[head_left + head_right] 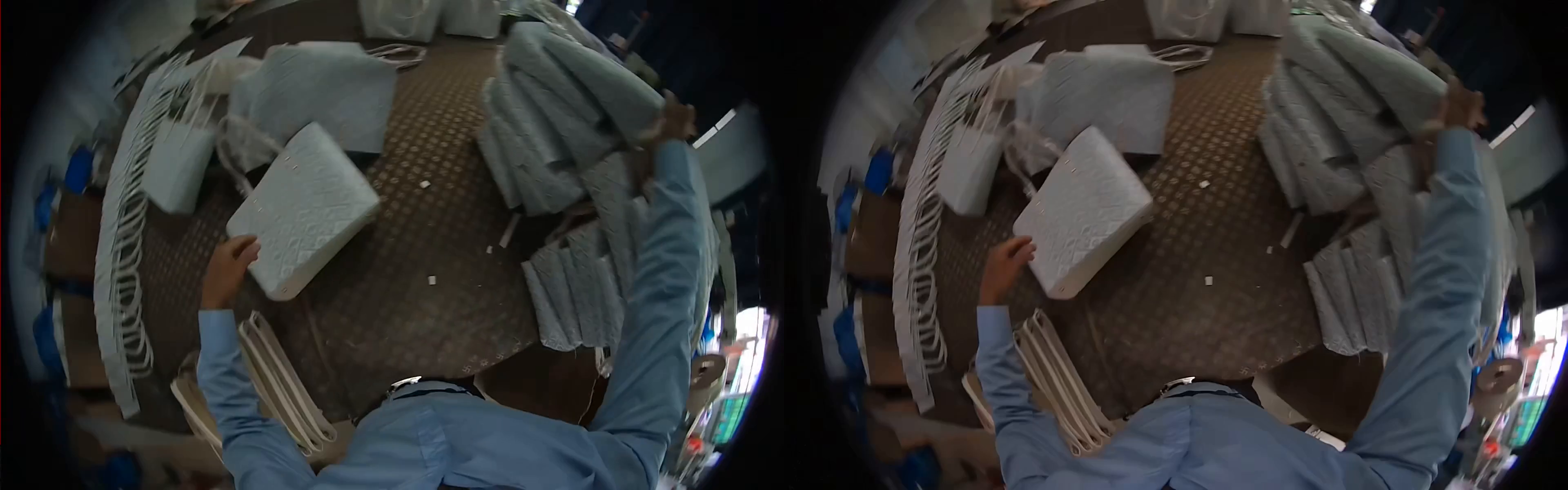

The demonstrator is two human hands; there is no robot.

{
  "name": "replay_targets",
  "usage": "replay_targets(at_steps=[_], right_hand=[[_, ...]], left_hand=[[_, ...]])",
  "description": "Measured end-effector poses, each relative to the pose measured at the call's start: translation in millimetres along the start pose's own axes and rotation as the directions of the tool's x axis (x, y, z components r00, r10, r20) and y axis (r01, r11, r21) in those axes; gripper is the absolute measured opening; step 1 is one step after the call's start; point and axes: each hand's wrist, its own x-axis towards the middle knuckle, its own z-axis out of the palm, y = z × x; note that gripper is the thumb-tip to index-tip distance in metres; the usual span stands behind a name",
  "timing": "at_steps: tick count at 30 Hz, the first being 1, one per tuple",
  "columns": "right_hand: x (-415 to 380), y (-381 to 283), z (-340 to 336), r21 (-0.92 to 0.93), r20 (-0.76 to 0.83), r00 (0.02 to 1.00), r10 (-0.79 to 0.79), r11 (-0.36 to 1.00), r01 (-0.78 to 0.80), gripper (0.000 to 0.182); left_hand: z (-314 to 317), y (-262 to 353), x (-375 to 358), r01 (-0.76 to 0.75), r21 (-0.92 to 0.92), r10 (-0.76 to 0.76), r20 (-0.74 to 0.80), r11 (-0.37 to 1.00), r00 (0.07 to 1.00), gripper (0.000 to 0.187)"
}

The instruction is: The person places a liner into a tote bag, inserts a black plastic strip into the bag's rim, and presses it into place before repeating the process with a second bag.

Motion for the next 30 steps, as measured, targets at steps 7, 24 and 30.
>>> replay_targets(at_steps=[7, 24, 30], right_hand=[[-196, -191, -40, 0.636, -0.744, 0.604, 0.285, 0.027, 0.771, 0.041], [-340, -387, 142, 0.785, -0.279, 0.612, -0.740, -0.543, -0.299, 0.060], [-387, -298, 147, 0.519, 0.020, 0.745, -0.667, -0.630, -0.578, 0.071]], left_hand=[[15, -79, -26, 0.198, -0.136, -0.227, -0.238, 0.971, 0.944, 0.056], [105, -111, -81, -0.151, -0.747, -0.279, -0.416, 0.647, 0.865, 0.079], [129, -70, -128, -0.159, -0.934, -0.236, -0.241, 0.319, 0.941, 0.084]])
